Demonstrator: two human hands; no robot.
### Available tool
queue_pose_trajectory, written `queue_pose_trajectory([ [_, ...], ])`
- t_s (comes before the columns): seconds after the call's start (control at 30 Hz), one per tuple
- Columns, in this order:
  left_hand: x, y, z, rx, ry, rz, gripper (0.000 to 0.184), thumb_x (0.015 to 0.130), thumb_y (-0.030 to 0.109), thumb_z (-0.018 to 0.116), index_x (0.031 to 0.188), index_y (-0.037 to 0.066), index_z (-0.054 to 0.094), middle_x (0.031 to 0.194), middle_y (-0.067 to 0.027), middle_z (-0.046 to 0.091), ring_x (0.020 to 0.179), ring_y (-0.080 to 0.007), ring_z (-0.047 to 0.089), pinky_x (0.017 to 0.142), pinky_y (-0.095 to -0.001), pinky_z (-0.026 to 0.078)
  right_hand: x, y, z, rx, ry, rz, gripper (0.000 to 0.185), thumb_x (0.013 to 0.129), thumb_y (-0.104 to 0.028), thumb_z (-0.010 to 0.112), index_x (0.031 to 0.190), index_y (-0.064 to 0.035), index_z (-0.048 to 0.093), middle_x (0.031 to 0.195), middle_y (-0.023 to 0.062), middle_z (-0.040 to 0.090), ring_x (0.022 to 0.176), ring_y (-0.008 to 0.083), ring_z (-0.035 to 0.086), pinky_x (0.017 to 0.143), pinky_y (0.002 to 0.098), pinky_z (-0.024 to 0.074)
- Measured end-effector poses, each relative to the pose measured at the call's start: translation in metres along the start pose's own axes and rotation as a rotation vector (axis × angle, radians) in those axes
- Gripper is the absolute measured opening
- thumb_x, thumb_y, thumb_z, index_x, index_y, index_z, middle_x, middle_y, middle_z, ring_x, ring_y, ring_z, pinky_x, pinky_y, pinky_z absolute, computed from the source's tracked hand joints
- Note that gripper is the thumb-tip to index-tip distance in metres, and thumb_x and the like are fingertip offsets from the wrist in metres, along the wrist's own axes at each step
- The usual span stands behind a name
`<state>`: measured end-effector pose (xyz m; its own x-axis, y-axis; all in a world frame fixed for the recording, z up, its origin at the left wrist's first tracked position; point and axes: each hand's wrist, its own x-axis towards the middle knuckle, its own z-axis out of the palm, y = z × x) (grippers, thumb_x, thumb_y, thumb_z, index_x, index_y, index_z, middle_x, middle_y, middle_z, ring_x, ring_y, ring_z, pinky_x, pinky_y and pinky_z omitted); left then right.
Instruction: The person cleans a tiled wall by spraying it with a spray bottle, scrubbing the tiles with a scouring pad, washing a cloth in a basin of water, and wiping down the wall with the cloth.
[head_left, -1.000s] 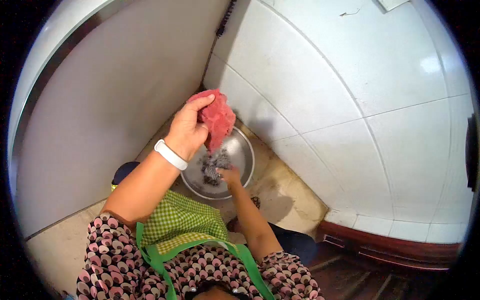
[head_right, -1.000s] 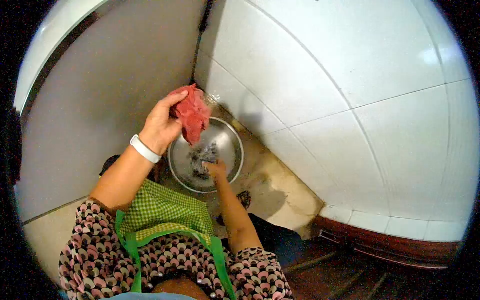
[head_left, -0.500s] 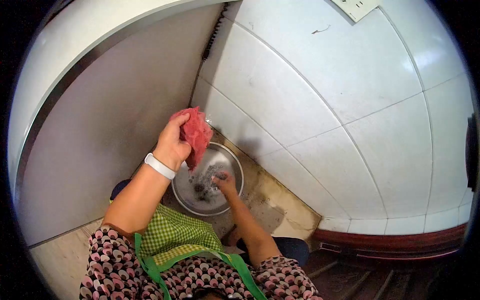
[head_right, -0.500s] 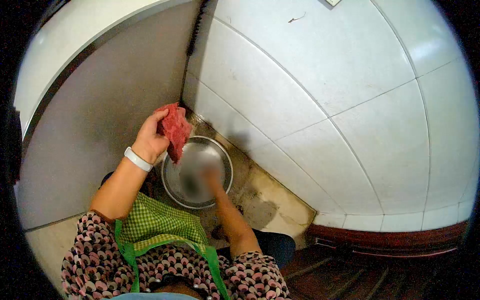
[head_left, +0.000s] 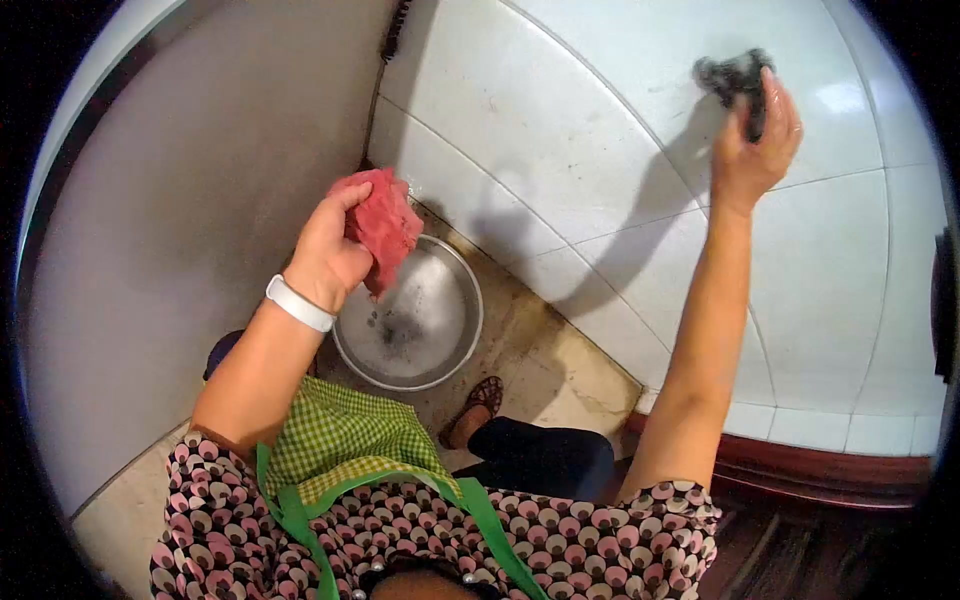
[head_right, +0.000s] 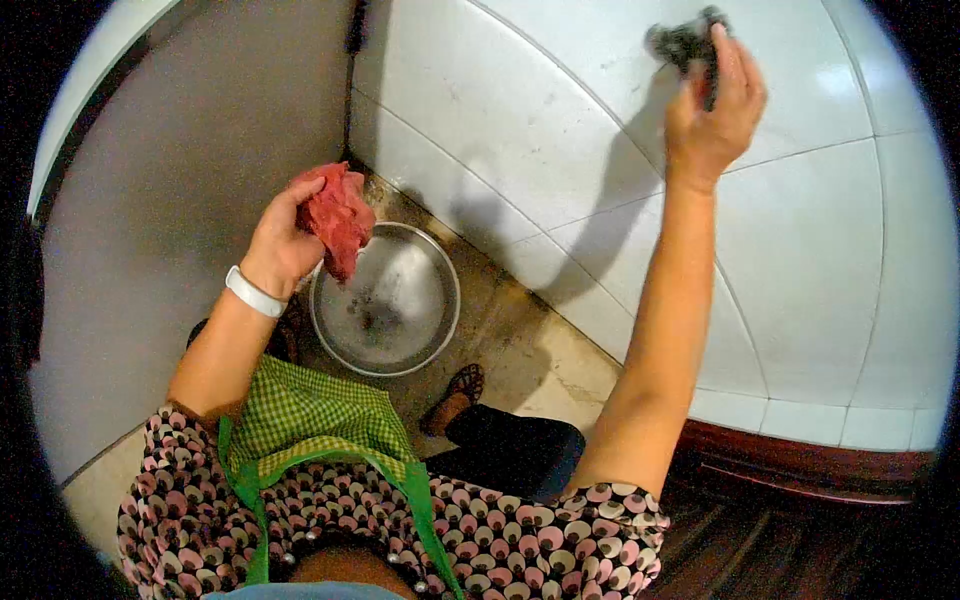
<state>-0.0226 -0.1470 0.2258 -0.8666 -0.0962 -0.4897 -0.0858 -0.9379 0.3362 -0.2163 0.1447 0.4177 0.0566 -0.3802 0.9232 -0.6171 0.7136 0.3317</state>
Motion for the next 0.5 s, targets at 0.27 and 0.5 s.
queue_pose_trajectory([
  [0.27, -0.004, -0.005, 0.005, 0.002, -0.018, -0.021, 0.029, 0.087, 0.012, 0.05, 0.114, 0.001, 0.052, 0.113, -0.0139, 0.059, 0.104, -0.0297, 0.056, 0.095, -0.0445, 0.042, -0.082, -0.036, 0.062, -0.19, -0.432, -0.187, 0.055, 0.078, -0.019, 0.055, 0.132, -0.0246, 0.045, 0.145, 0.0031, 0.031, 0.134, 0.0256, 0.029, 0.103, 0.0519, 0.0252],
  [0.5, -0.003, -0.007, 0.007, 0.005, -0.028, -0.043, 0.028, 0.086, 0.011, 0.051, 0.112, 0.003, 0.053, 0.111, -0.0138, 0.059, 0.102, -0.0288, 0.056, 0.094, -0.0434, 0.043, -0.229, -0.113, 0.094, 0.103, -1.041, -0.457, 0.037, 0.085, -0.014, 0.049, 0.122, -0.0154, 0.053, 0.142, 0.0017, 0.036, 0.131, 0.0188, 0.033, 0.106, 0.0383, 0.027],
])
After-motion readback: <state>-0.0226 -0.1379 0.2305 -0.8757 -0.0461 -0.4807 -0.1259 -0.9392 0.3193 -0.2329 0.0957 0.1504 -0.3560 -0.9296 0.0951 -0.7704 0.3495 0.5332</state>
